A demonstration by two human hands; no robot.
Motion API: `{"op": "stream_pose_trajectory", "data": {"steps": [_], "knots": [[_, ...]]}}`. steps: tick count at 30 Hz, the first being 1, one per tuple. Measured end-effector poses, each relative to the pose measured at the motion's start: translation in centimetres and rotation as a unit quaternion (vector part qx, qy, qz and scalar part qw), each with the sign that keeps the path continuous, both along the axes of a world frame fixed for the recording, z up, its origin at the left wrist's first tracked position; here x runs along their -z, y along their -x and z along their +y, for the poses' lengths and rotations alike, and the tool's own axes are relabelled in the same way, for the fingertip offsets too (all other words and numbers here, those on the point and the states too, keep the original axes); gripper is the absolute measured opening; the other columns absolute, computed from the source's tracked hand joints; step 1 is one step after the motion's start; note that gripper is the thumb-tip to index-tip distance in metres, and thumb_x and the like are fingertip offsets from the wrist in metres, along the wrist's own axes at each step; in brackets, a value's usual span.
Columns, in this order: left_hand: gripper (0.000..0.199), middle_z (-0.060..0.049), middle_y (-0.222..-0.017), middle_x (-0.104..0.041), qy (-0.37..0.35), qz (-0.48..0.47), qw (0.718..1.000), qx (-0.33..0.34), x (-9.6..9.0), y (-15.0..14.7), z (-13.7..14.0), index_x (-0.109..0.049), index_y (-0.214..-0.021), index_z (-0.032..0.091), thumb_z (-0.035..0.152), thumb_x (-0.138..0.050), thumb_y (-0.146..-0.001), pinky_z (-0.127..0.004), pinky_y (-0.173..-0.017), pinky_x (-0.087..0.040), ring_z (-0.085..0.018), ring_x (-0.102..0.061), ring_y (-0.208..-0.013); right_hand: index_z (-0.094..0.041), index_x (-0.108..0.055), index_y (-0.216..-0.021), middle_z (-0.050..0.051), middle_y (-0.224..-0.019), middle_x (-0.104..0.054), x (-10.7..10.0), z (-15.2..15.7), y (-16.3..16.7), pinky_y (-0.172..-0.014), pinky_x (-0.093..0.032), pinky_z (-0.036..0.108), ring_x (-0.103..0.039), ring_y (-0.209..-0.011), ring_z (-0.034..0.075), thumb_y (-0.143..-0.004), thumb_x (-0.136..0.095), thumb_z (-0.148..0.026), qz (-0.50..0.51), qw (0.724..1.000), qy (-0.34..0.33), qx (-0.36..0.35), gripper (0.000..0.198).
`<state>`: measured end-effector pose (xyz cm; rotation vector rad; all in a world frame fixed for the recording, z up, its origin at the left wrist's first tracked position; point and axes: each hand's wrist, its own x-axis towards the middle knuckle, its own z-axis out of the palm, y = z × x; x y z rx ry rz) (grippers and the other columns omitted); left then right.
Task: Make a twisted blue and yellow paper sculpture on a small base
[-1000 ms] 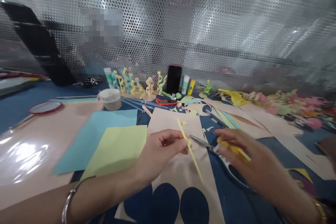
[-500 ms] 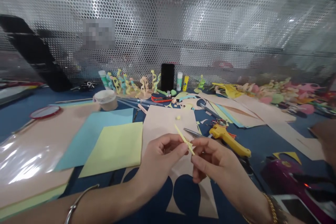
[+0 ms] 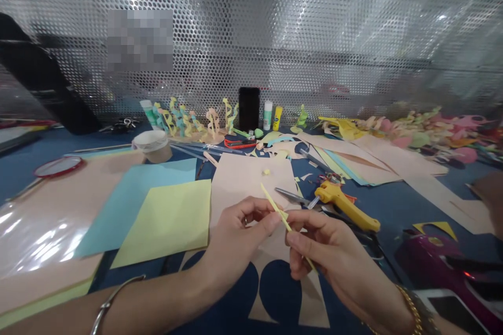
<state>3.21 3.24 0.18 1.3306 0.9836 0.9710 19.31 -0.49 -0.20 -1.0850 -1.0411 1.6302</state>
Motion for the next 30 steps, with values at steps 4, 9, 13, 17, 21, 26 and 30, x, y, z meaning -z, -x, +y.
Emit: {"op": "stream_pose_trajectory", "data": {"steps": [4, 9, 13, 17, 21, 26, 30], "knots": [[0.012, 0.000, -0.074, -0.059, 0.008, -0.005, 1.000, 0.011, -0.06, 0.11, 0.21, -0.066, -0.077, 0.018, 0.028, -0.061, -0.079, -0.026, -0.069, -0.042, -0.013, -0.051, -0.071, -0.018, -0.063, -0.110, -0.002, -0.057, -0.064, -0.02, 0.02, 0.08, -0.047, -0.049, 0.017, -0.060, -0.048, 0.008, -0.076, -0.070, -0.028, 0.010, 1.000, 0.005, 0.008, 0.036], [0.014, -0.001, -0.079, -0.062, 0.012, -0.002, 1.000, 0.021, 0.10, 0.38, 0.36, -0.067, -0.080, 0.019, 0.031, -0.060, -0.081, -0.027, -0.072, -0.043, -0.015, -0.053, -0.076, -0.018, -0.064, -0.109, -0.002, -0.054, -0.063, 0.02, -0.02, 0.05, -0.047, -0.050, 0.017, -0.059, -0.047, 0.008, -0.077, -0.069, -0.028, 0.020, 1.000, 0.010, -0.002, 0.034], [0.013, -0.002, -0.084, -0.066, 0.010, 0.005, 1.000, 0.008, 0.34, 0.52, 0.41, -0.067, -0.080, 0.020, 0.031, -0.062, -0.080, -0.026, -0.072, -0.043, -0.014, -0.054, -0.078, -0.017, -0.065, -0.109, -0.001, -0.054, -0.063, -0.01, 0.02, 0.09, -0.046, -0.049, 0.017, -0.059, -0.046, 0.008, -0.077, -0.069, -0.029, 0.027, 1.000, 0.012, -0.007, 0.034], [0.013, -0.001, -0.081, -0.066, 0.013, 0.004, 1.000, 0.006, 0.42, 0.48, 0.49, -0.067, -0.077, 0.020, 0.032, -0.062, -0.080, -0.025, -0.070, -0.043, -0.013, -0.054, -0.074, -0.018, -0.065, -0.110, -0.001, -0.054, -0.063, 0.06, 0.07, 0.13, -0.045, -0.049, 0.017, -0.060, -0.047, 0.008, -0.078, -0.068, -0.028, 0.024, 1.000, 0.016, -0.006, 0.034], [0.013, 0.001, -0.075, -0.064, 0.015, 0.012, 1.000, -0.005, 0.29, 0.44, 0.49, -0.066, -0.074, 0.019, 0.031, -0.063, -0.079, -0.023, -0.066, -0.041, -0.012, -0.052, -0.070, -0.020, -0.065, -0.111, -0.002, -0.057, -0.063, 0.28, 0.07, 0.06, -0.046, -0.050, 0.016, -0.060, -0.047, 0.007, -0.079, -0.067, -0.028, 0.028, 1.000, 0.013, -0.005, 0.032], [0.014, 0.002, -0.071, -0.062, 0.015, 0.010, 1.000, -0.008, 0.09, 0.45, 0.44, -0.065, -0.071, 0.019, 0.031, -0.064, -0.078, -0.022, -0.065, -0.040, -0.011, -0.051, -0.067, -0.023, -0.066, -0.109, -0.003, -0.060, -0.062, 0.30, 0.04, 0.07, -0.046, -0.051, 0.015, -0.061, -0.048, 0.007, -0.079, -0.067, -0.027, 0.036, 0.999, 0.011, -0.002, 0.030], [0.014, 0.002, -0.070, -0.062, 0.018, 0.007, 1.000, -0.008, 0.15, 0.46, 0.48, -0.064, -0.071, 0.019, 0.031, -0.064, -0.078, -0.022, -0.066, -0.040, -0.011, -0.051, -0.068, -0.022, -0.066, -0.107, -0.003, -0.062, -0.062, 0.19, 0.04, 0.16, -0.045, -0.051, 0.016, -0.061, -0.048, 0.007, -0.077, -0.069, -0.027, 0.031, 0.999, 0.017, 0.008, 0.030]]}}
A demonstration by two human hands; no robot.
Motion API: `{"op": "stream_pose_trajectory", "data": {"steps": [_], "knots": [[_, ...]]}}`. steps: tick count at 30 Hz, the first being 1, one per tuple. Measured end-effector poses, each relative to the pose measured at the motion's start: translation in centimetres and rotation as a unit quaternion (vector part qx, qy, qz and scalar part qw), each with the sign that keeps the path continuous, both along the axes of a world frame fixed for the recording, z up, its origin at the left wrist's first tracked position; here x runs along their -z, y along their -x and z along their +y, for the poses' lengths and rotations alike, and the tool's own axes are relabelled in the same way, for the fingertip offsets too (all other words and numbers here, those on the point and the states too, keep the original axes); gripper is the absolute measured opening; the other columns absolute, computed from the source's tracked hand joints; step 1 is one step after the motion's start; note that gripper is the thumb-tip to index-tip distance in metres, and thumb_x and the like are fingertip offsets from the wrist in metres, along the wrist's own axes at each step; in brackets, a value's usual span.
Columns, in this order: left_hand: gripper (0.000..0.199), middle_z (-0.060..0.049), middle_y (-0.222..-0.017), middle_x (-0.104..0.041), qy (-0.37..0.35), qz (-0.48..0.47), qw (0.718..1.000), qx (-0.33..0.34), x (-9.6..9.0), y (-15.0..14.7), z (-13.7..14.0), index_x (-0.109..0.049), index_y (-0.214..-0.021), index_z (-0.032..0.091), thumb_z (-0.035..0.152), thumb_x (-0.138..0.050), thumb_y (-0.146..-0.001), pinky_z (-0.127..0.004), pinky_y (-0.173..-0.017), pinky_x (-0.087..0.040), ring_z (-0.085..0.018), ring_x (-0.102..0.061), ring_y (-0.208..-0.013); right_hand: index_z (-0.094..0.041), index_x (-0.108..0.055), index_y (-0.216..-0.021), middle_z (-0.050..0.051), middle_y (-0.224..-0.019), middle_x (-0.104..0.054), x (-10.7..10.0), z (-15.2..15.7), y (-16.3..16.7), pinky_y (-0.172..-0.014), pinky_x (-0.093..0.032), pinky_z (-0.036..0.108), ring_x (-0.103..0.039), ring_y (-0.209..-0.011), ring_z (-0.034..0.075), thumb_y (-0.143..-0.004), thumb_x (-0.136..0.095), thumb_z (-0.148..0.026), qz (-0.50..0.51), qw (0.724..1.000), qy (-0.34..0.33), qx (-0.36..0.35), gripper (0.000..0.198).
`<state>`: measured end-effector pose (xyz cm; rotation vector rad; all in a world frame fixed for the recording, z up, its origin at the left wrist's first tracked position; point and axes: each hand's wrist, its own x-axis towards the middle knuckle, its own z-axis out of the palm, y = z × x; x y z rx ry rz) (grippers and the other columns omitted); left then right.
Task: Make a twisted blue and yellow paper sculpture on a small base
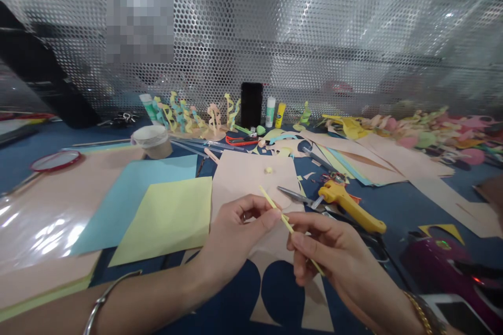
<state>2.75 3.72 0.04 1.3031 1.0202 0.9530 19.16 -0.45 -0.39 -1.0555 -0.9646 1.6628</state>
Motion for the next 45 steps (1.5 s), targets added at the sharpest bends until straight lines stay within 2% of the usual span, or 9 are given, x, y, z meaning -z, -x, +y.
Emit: {"op": "stream_pose_trajectory", "data": {"steps": [20, 45], "knots": [[0.015, 0.002, -0.071, -0.061, 0.005, 0.006, 1.000, 0.002, -0.03, 0.07, -0.07, -0.064, -0.071, 0.019, 0.032, -0.063, -0.079, -0.023, -0.063, -0.039, -0.012, -0.051, -0.067, -0.021, -0.063, -0.095, -0.004, -0.063, -0.060, -0.29, 0.00, 0.03, -0.044, -0.049, 0.015, -0.061, -0.047, 0.007, -0.078, -0.068, -0.030, -0.029, 1.000, -0.009, 0.007, 0.021], [0.018, 0.002, -0.064, -0.055, 0.004, 0.029, 1.000, 0.011, -0.31, 0.11, 0.04, -0.061, -0.069, 0.018, 0.034, -0.062, -0.078, -0.022, -0.058, -0.036, -0.012, -0.048, -0.064, -0.022, -0.058, -0.099, -0.005, -0.069, -0.058, -0.24, -0.06, -0.06, -0.044, -0.050, 0.015, -0.062, -0.049, 0.007, -0.080, -0.066, -0.029, -0.021, 0.999, -0.018, -0.023, 0.021]]}}
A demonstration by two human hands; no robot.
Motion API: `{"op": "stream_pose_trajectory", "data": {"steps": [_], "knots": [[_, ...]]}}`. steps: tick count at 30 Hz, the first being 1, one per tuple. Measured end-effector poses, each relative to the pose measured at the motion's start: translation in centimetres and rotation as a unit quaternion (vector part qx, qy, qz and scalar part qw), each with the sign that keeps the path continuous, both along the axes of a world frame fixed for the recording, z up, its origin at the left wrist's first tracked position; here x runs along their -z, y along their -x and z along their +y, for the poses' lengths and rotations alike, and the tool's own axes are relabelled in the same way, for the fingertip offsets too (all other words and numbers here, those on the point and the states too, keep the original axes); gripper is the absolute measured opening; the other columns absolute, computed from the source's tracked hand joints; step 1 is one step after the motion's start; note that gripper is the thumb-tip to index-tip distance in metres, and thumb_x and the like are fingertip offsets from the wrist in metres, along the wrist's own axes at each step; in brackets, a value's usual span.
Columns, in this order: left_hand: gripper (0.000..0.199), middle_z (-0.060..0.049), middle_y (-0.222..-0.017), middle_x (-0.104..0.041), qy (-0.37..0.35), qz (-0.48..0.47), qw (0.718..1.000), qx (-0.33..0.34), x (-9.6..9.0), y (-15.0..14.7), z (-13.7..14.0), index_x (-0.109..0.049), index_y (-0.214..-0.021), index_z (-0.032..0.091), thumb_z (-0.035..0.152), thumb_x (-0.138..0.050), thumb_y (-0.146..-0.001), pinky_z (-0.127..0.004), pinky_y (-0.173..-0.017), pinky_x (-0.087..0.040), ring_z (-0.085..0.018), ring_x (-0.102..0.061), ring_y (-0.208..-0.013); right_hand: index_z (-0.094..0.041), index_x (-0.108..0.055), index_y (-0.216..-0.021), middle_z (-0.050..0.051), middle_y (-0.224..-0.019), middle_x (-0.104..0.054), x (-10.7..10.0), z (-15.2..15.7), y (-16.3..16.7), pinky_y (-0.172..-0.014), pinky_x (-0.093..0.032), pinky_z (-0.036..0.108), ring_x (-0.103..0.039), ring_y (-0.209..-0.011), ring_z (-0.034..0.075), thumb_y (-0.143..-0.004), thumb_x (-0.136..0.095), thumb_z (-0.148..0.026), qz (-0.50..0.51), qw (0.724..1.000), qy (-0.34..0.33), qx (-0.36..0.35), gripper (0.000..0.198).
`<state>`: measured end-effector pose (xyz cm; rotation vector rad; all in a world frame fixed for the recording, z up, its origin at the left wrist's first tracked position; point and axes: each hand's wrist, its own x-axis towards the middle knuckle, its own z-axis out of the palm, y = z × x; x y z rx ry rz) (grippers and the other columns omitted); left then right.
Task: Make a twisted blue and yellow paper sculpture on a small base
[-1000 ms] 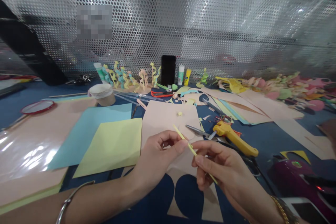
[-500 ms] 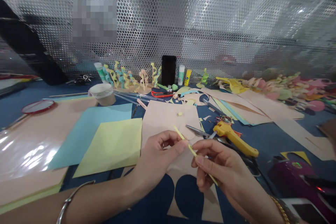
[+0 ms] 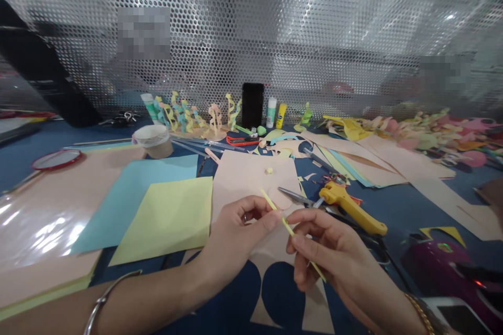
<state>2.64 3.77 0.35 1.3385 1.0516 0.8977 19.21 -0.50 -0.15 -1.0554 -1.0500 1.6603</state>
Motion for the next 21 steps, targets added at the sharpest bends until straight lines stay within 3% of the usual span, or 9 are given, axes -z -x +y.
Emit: {"op": "stream_pose_trajectory", "data": {"steps": [7, 21], "knots": [[0.020, 0.002, -0.063, -0.055, 0.005, 0.016, 1.000, 0.001, 0.02, 0.07, -0.06, -0.061, -0.071, 0.019, 0.037, -0.060, -0.079, -0.022, -0.052, -0.033, -0.012, -0.046, -0.059, -0.022, -0.058, -0.099, -0.005, -0.069, -0.058, -0.16, 0.00, 0.04, -0.044, -0.050, 0.016, -0.062, -0.049, 0.007, -0.081, -0.065, -0.029, 0.000, 1.000, 0.004, -0.003, 0.021], [0.019, 0.003, -0.062, -0.053, 0.003, 0.006, 1.000, -0.003, 0.07, -0.03, -0.10, -0.060, -0.070, 0.019, 0.035, -0.061, -0.079, -0.021, -0.054, -0.033, -0.011, -0.045, -0.061, -0.022, -0.057, -0.099, -0.004, -0.072, -0.059, 0.13, 0.07, -0.02, -0.045, -0.050, 0.014, -0.062, -0.049, 0.006, -0.083, -0.063, -0.030, 0.005, 1.000, -0.004, -0.013, 0.020]]}}
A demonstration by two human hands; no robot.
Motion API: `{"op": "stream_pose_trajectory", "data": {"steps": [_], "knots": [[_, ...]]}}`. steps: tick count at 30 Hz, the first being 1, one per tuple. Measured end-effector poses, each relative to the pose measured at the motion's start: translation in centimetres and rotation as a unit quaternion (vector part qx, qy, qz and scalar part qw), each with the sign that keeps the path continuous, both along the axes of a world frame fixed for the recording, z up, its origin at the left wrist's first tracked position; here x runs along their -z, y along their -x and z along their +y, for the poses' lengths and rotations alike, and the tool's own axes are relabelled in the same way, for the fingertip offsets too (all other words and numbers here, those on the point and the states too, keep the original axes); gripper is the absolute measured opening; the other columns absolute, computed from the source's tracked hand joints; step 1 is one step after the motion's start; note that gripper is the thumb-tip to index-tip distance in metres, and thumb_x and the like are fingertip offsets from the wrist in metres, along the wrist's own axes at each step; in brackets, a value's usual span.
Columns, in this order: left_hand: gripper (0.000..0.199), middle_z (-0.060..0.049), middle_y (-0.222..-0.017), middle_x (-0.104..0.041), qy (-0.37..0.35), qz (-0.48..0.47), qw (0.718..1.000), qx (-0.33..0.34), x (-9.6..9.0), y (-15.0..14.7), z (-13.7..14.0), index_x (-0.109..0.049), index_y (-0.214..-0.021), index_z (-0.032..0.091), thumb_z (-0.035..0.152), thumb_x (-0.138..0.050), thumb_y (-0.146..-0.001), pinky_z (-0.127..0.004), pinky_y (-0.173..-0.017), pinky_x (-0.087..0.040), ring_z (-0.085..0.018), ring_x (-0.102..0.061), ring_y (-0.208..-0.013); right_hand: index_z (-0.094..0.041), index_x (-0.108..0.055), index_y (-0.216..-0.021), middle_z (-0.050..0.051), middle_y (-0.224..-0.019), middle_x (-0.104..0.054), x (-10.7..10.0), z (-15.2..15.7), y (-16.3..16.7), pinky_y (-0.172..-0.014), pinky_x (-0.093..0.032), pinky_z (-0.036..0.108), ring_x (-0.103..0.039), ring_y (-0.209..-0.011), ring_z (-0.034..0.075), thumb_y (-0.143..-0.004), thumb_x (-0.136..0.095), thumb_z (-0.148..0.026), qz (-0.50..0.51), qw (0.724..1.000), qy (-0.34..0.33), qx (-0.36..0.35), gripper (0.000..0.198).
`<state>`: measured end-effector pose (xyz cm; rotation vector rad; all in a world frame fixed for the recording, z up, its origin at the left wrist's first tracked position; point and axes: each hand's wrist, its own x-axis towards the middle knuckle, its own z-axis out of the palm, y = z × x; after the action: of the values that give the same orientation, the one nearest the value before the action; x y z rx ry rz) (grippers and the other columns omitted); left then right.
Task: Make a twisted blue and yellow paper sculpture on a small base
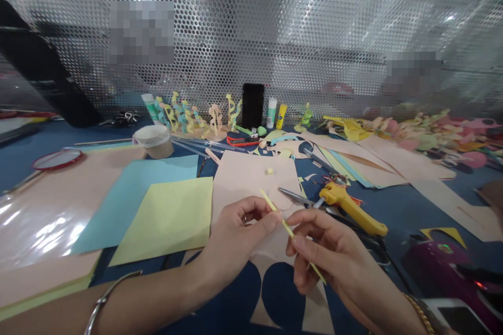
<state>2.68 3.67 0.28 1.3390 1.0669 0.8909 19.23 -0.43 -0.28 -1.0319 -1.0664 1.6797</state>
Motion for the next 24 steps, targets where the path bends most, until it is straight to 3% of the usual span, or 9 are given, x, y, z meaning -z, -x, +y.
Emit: {"op": "stream_pose_trajectory", "data": {"steps": [17, 20, 24], "knots": [[0.018, 0.005, -0.061, -0.052, 0.029, -0.026, 0.999, 0.016, 0.01, 0.07, 0.04, -0.059, -0.070, 0.019, 0.034, -0.062, -0.080, -0.020, -0.056, -0.033, -0.009, -0.046, -0.062, -0.024, -0.054, -0.097, -0.004, -0.072, -0.060, -0.19, -0.14, 0.09, -0.044, -0.050, 0.014, -0.063, -0.048, 0.007, -0.084, -0.060, -0.033, -0.048, 0.998, -0.036, -0.007, 0.017], [0.019, 0.004, -0.066, -0.055, 0.035, -0.057, 0.997, 0.025, 0.32, 0.08, 0.09, -0.060, -0.071, 0.018, 0.035, -0.062, -0.080, -0.021, -0.063, -0.037, -0.010, -0.049, -0.067, -0.024, -0.054, -0.097, -0.003, -0.073, -0.058, -0.51, -0.12, -0.11, -0.047, -0.053, 0.018, -0.063, -0.052, 0.009, -0.084, -0.058, -0.038, -0.103, 0.992, -0.069, 0.000, 0.019], [0.020, 0.003, -0.068, -0.057, 0.046, -0.093, 0.994, 0.032, 0.56, 0.09, 0.18, -0.061, -0.072, 0.016, 0.035, -0.063, -0.080, -0.022, -0.070, -0.040, -0.010, -0.051, -0.070, -0.025, -0.058, -0.096, 0.000, -0.078, -0.056, -0.82, -0.06, -0.68, -0.052, -0.052, 0.020, -0.058, -0.061, 0.009, -0.087, -0.052, -0.040, -0.230, 0.955, -0.160, 0.093, 0.019]]}}
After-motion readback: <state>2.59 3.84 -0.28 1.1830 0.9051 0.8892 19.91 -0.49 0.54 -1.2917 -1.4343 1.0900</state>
